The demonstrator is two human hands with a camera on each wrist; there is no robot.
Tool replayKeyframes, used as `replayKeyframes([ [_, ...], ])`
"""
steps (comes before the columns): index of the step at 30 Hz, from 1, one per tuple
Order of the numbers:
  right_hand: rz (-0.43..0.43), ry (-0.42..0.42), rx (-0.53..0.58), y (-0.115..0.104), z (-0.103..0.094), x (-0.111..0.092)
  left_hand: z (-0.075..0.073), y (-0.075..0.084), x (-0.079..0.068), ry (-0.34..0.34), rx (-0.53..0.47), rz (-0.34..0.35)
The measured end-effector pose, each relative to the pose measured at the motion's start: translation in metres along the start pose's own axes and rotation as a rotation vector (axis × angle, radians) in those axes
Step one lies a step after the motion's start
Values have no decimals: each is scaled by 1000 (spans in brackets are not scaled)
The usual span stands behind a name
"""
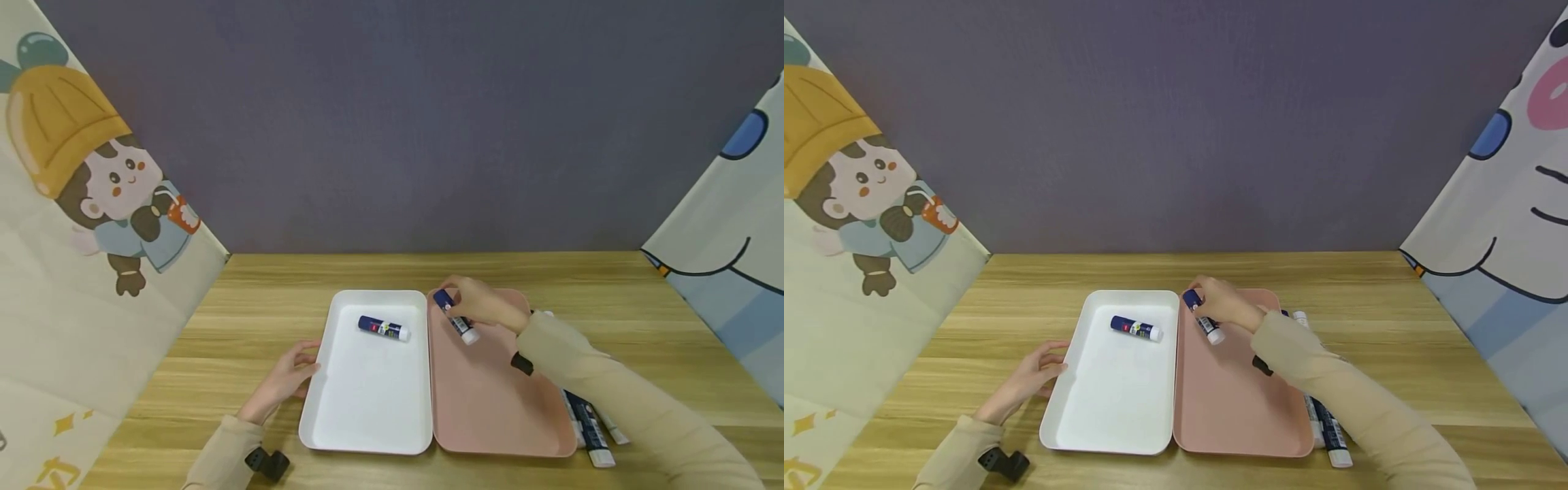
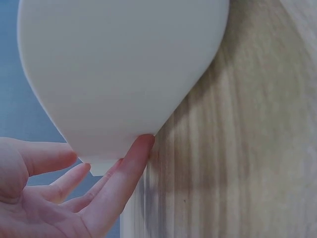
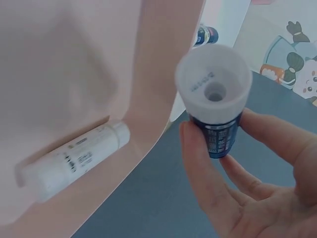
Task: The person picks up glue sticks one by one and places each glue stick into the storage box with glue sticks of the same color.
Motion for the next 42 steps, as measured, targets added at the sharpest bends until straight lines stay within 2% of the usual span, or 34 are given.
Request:
replayKeyframes([
  [7, 11, -19, 17, -10, 5, 11, 3, 1, 2, 4, -8, -4],
  [21, -21, -21, -81, -25, 13, 26, 6, 5, 4, -8, -25, -8],
  [33, -31, -52, -147, -39, 23, 39, 10, 6, 9, 20, -37, -29],
  [42, -40, -80, -193, -49, 31, 48, 10, 6, 11, 9, -54, -22],
])
Point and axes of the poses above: each hand's wrist, its own x-axis towards the middle knuckle, its own z-axis out of the palm, y = z × x, the point moved 1 cm from there along x, towards the middle knuckle, and after that the axes turned 6 degrees about -x, right-handed, at the moved point
